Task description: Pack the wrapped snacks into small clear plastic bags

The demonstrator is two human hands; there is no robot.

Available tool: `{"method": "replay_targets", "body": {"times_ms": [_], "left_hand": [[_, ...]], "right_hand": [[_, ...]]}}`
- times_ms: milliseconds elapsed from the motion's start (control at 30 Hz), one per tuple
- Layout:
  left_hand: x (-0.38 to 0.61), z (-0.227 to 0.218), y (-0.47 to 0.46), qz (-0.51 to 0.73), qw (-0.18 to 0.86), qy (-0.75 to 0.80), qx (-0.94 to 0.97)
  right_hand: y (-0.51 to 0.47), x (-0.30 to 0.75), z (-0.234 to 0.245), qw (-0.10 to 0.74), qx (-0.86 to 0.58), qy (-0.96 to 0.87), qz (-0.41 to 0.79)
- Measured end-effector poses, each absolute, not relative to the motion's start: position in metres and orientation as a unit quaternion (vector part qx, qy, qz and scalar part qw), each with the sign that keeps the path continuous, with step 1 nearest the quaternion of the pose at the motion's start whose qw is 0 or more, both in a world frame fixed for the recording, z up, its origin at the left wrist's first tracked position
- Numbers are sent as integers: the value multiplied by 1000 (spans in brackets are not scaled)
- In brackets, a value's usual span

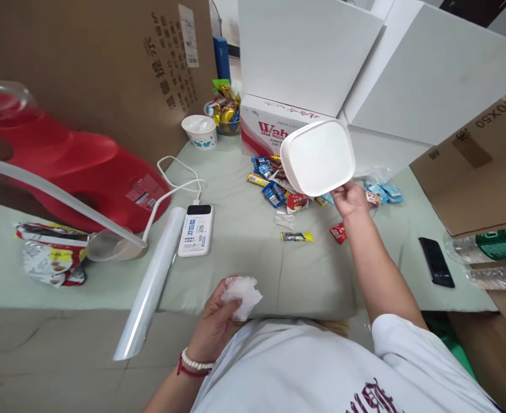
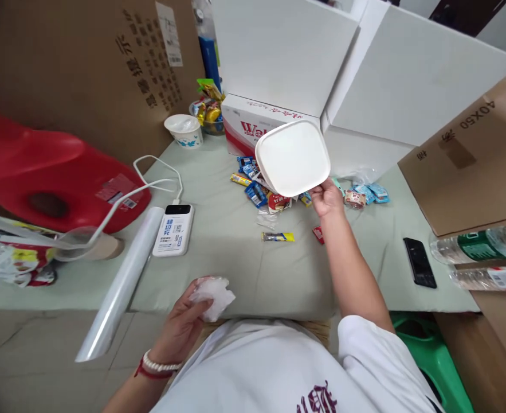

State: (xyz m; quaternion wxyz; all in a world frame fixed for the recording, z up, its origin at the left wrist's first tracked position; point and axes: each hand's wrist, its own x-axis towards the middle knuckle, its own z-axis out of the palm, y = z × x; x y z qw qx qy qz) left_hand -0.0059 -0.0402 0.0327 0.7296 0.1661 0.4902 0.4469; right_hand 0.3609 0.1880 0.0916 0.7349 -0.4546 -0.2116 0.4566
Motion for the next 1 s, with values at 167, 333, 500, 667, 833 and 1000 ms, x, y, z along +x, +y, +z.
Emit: {"method": "replay_targets", "body": {"times_ms": [167, 333, 500, 667, 833, 1000], "left_hand": [[-4, 35, -33, 446, 716, 501, 193], [5, 35, -21, 432, 717, 505, 210], [19, 34, -8, 400, 737, 494, 230], [41, 40, 1, 459, 695, 518, 194], [65, 54, 6, 487, 741, 442, 135], [78, 52, 9, 502, 767, 385, 104]], "right_hand": [[113, 471, 121, 738, -535, -321, 257], [4, 551, 106, 557, -747, -363, 8], [-29, 570, 65, 198, -884, -402, -136], [1, 570, 54, 155, -890, -419, -92], [15, 469, 82, 329, -802, -489, -100], [-5, 288, 71, 348, -529, -701, 328]]}}
